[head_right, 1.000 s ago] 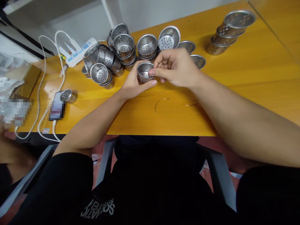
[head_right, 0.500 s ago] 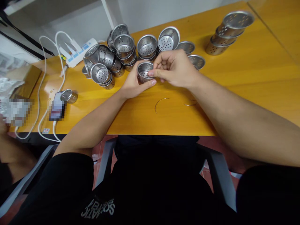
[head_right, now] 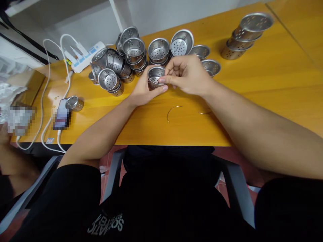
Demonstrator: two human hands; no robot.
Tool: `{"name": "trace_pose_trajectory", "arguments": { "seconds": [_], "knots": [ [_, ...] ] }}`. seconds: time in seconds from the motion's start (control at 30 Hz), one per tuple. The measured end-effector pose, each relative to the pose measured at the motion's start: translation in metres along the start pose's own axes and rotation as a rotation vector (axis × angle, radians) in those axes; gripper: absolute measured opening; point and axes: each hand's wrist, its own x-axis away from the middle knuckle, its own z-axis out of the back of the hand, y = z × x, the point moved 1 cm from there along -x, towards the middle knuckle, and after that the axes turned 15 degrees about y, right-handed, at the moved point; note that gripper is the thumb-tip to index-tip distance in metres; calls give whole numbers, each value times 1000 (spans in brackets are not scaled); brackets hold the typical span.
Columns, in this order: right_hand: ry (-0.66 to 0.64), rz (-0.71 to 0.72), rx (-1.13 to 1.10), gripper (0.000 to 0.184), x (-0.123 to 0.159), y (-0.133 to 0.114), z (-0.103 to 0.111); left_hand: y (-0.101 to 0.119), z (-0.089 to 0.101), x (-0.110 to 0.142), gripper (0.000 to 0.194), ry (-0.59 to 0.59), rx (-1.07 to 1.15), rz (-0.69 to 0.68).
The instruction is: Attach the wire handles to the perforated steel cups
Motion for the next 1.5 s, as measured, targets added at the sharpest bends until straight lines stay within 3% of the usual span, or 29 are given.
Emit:
{"name": "trace_pose_trajectory", "arguments": {
  "seconds": [0.1,0.3,0.43,0.53,0.73,0.8,1.0,1.17,1.5],
  "knots": [
    [-3,9,15,43,1,-10,-1,5,1,1,89,4,-11,7],
    [55,151,145,49,3,15,8,6,7,1,88,51,-88,-1],
    [54,258,285,29,1,7,15,6,11,-1,84,109,-119,22],
    [3,292,332,27,0,9,15,11,12,0,79,121,-142,25],
    [-60,279,314,48,6,81,13,22,13,1,71,117,-144,22],
    [-70,280,325,51,8,89,12,23,13,1,69,114,-149,21],
    [-57,246,281,59,6,37,9,24,13,0,69,142,-151,18],
    [-73,252,283,42,2,8,5,19,15,0,70,128,-146,-22],
    [-97,310,312,47,5,40,0,-1,14,-1,80,62,-95,-99]
  ]
}}
